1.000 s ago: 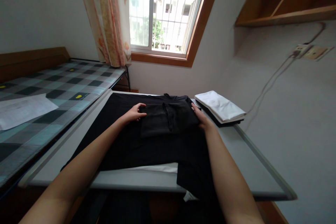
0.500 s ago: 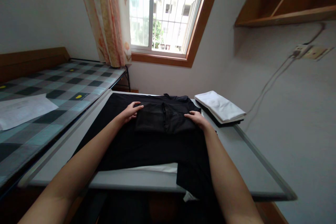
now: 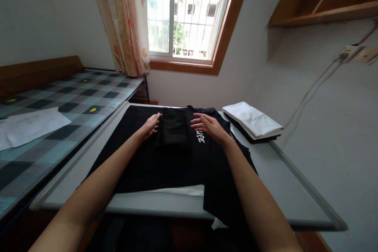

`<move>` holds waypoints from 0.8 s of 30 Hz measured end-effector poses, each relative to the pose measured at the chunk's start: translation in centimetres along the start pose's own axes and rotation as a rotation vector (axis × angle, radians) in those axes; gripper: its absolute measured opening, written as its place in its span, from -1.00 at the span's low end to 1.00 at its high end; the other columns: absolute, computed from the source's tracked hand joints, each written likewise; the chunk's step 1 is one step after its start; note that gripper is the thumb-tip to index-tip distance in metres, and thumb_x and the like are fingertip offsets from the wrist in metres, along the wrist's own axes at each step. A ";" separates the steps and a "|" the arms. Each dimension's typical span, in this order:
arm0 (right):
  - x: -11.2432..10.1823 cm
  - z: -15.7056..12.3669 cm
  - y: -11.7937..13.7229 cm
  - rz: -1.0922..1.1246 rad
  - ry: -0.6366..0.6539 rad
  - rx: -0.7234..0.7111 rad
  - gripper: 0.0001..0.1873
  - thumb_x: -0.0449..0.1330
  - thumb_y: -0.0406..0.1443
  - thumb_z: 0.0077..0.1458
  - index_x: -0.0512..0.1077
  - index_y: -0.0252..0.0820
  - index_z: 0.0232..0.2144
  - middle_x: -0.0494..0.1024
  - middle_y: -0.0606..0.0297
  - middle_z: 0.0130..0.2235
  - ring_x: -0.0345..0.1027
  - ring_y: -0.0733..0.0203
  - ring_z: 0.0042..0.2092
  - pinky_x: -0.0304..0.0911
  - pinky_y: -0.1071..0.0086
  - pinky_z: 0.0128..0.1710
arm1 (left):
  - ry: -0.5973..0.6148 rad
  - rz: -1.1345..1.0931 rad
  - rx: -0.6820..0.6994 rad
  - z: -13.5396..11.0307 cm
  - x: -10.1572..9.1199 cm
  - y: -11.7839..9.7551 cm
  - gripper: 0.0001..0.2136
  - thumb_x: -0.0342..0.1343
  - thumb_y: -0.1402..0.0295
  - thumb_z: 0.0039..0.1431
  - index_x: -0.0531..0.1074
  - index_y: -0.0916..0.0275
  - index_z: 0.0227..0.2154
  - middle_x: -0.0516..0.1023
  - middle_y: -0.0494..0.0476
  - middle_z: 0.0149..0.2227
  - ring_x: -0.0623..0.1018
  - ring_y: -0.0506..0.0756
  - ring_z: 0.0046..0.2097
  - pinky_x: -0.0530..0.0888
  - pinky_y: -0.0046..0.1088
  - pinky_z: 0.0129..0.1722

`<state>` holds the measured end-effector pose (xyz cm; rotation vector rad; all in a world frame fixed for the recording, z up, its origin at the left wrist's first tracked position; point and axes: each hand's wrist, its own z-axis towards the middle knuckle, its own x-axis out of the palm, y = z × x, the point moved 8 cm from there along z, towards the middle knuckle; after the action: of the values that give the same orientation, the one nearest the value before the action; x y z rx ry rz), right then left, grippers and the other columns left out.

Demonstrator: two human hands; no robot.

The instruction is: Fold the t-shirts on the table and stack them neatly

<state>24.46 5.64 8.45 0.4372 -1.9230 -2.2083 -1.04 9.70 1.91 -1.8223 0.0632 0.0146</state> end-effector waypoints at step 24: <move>-0.4 0.9 -4.0 -0.434 -0.160 -0.155 -0.63 0.17 -0.08 0.07 0.52 -0.21 -0.19 0.55 0.22 -0.34 0.38 0.23 -0.37 0.31 0.35 -0.35 | -0.276 0.957 0.811 -4.9 1.9 -10.5 -0.20 0.11 0.51 0.04 -0.07 0.06 0.34 0.44 0.20 0.06 0.54 0.18 -0.11 0.44 -0.30 -0.12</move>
<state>24.72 7.20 4.65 0.7308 -1.8498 -2.7152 1.26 7.51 13.22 -0.8350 0.6417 0.7959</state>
